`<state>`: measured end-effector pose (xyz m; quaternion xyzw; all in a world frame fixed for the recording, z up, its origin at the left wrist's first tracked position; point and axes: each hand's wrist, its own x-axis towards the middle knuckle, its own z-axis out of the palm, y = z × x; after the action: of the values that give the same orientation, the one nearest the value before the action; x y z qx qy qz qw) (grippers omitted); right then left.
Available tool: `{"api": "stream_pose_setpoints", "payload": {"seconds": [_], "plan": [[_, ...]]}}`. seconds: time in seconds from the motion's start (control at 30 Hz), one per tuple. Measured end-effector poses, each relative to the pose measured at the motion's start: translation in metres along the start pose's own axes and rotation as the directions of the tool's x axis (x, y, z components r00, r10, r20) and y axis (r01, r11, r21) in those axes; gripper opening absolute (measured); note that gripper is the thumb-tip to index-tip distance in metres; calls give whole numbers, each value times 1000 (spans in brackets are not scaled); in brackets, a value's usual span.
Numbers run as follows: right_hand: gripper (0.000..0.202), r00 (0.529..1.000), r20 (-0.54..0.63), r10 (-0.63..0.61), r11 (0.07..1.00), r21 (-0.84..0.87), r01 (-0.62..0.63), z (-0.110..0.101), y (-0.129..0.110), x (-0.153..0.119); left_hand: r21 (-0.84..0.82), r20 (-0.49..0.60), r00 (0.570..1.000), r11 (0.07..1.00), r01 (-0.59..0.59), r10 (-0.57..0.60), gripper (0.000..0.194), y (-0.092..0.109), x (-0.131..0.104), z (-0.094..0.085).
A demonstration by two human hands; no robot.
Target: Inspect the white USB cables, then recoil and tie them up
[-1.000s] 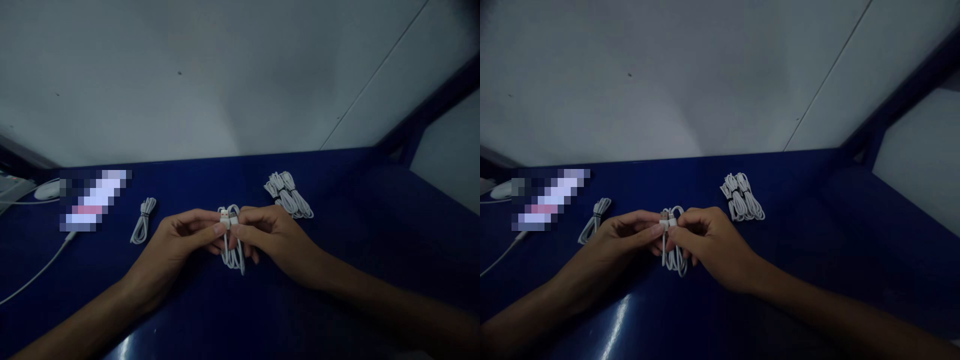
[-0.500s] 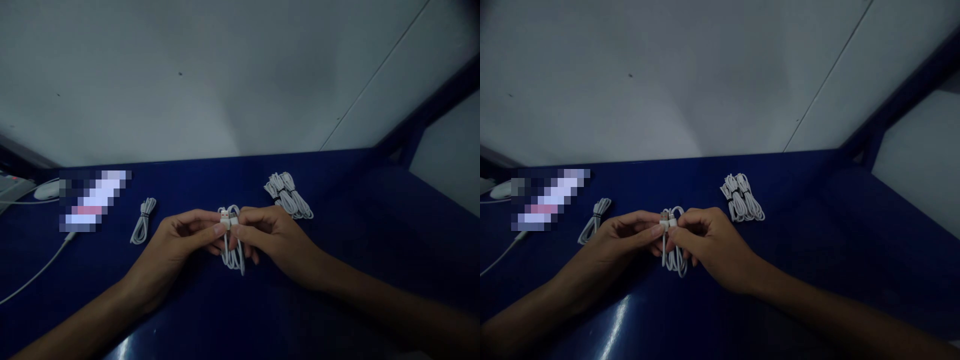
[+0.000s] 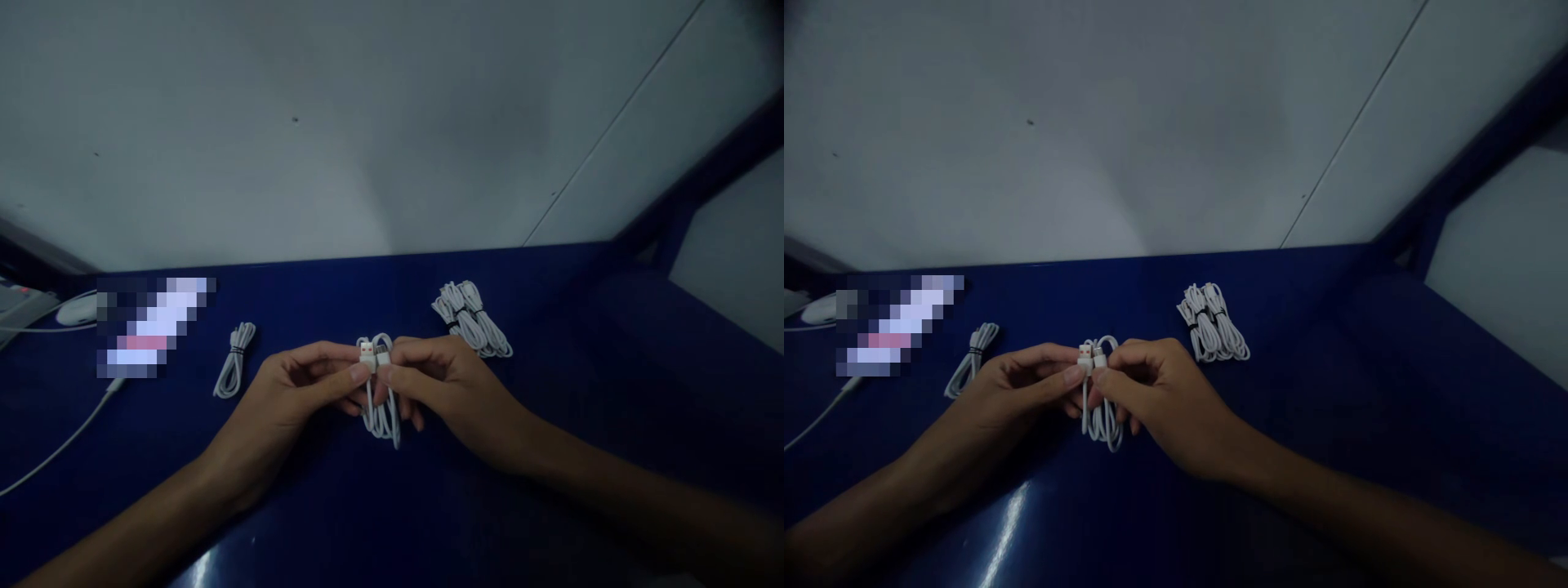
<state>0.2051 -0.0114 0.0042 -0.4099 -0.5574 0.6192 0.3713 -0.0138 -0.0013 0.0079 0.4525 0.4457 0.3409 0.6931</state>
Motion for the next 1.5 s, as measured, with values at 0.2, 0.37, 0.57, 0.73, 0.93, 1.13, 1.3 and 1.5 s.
{"api": "stream_pose_setpoints", "payload": {"seconds": [0.2,0.37,0.57,0.73,0.93,1.13,1.3,1.5], "plan": [[24,1000,-1,0,1000,6,0,0,0,0,16,17,1000,1000,-13,12,21,-1,0,-1],[24,1000,1,0,1000,2,0,-1,-1,-1,11,16,1000,1000,-19,19,21,-1,1,0],[27,1000,4,-2,1000,5,2,0,-1,-1,14,15,1000,1000,-20,19,20,-1,1,-1],[26,1000,3,-5,1000,7,5,0,-1,0,9,22,1000,1000,-18,18,20,-1,2,-1],[26,1000,4,-2,1000,17,2,-1,1,0,-7,27,999,1000,-24,24,19,-3,3,-2],[26,1000,12,-4,1000,29,4,0,1,0,1,23,999,1000,-26,26,20,-2,1,-2],[27,1000,14,-6,999,36,6,0,1,1,5,32,999,1000,-24,24,18,-3,1,-2],[30,1000,25,-4,998,61,2,-1,0,1,19,29,999,1000,-23,22,18,-1,1,0]]}}
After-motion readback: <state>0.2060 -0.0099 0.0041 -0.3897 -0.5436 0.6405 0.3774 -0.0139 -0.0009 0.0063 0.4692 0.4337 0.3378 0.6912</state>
